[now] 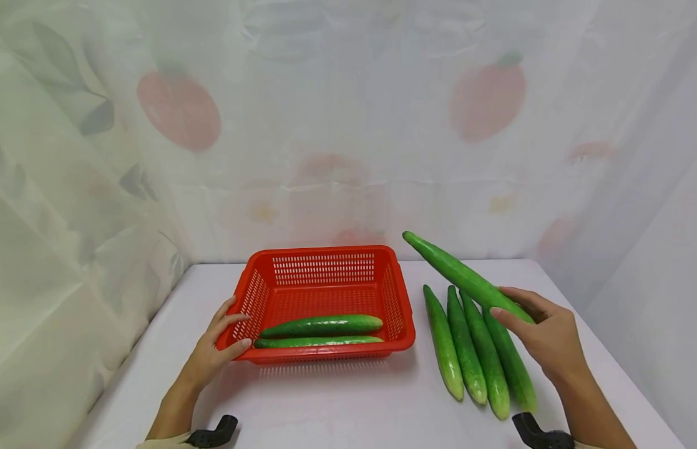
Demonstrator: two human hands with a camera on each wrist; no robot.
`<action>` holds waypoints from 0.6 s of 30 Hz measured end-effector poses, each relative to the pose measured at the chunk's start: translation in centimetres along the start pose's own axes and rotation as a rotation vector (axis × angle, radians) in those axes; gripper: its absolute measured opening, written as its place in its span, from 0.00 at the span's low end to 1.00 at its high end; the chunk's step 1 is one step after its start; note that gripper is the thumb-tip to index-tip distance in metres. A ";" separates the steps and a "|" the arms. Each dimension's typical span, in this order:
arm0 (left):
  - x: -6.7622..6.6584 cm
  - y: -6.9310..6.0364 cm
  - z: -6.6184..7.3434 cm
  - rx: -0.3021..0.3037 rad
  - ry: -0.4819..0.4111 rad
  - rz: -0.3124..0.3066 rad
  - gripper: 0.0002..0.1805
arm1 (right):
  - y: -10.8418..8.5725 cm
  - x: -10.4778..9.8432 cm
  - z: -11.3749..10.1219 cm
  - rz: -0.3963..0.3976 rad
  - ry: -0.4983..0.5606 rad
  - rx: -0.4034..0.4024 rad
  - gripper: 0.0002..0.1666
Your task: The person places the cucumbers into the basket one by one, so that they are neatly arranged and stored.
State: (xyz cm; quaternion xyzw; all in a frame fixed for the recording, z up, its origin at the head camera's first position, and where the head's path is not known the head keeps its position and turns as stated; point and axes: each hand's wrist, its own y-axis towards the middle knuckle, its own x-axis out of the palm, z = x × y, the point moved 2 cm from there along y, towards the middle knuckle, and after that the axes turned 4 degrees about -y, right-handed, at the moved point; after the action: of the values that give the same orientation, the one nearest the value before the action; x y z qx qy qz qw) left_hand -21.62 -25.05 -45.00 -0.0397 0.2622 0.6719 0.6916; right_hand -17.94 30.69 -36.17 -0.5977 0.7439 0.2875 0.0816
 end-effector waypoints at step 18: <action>0.0 0.1 0.0 0.015 -0.004 -0.003 0.24 | 1.7 2.5 -2.0 -0.125 0.043 -0.144 0.22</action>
State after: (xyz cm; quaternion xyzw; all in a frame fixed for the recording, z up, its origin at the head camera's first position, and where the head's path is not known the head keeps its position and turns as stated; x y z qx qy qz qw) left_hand -21.67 -25.01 -44.99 -0.0335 0.2658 0.6689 0.6934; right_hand -19.75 27.73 -35.13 -0.6533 0.6842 0.3216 0.0404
